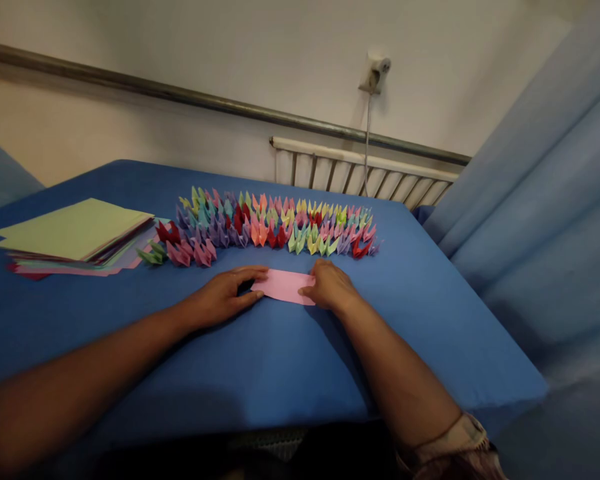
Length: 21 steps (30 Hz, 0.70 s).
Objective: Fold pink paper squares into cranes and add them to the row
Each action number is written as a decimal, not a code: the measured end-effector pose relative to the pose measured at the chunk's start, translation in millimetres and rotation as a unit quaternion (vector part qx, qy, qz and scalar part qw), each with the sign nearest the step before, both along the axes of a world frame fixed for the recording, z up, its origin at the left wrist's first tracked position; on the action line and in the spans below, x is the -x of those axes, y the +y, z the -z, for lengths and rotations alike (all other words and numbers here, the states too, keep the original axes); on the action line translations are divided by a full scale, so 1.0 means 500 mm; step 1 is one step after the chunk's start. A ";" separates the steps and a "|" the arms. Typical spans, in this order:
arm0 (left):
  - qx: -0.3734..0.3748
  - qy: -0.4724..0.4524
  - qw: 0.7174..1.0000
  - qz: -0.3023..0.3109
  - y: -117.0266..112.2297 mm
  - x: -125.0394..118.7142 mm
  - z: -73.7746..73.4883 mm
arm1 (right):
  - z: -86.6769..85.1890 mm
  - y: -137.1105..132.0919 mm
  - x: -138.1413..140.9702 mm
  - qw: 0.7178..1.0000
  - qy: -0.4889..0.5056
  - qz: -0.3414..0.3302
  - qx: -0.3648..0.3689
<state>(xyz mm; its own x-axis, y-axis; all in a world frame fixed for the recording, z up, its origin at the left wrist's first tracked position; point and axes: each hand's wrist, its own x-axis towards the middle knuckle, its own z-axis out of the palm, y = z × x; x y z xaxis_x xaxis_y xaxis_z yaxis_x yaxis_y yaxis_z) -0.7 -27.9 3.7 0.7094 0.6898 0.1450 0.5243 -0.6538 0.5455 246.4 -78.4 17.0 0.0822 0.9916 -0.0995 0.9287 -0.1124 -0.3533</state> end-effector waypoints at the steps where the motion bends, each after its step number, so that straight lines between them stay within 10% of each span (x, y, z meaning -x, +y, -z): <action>1: 0.007 -0.006 1.000 -0.026 0.001 -0.001 -0.002 | 0.001 0.000 0.001 1.000 0.016 0.000 0.005; 14: 0.047 -0.043 0.992 -0.110 -0.002 0.001 -0.025 | 0.006 -0.005 0.008 0.994 0.087 -0.073 0.006; 21: 0.125 -0.108 0.974 -0.155 -0.001 0.000 -0.031 | 0.036 0.012 0.012 0.946 0.296 -0.104 -0.084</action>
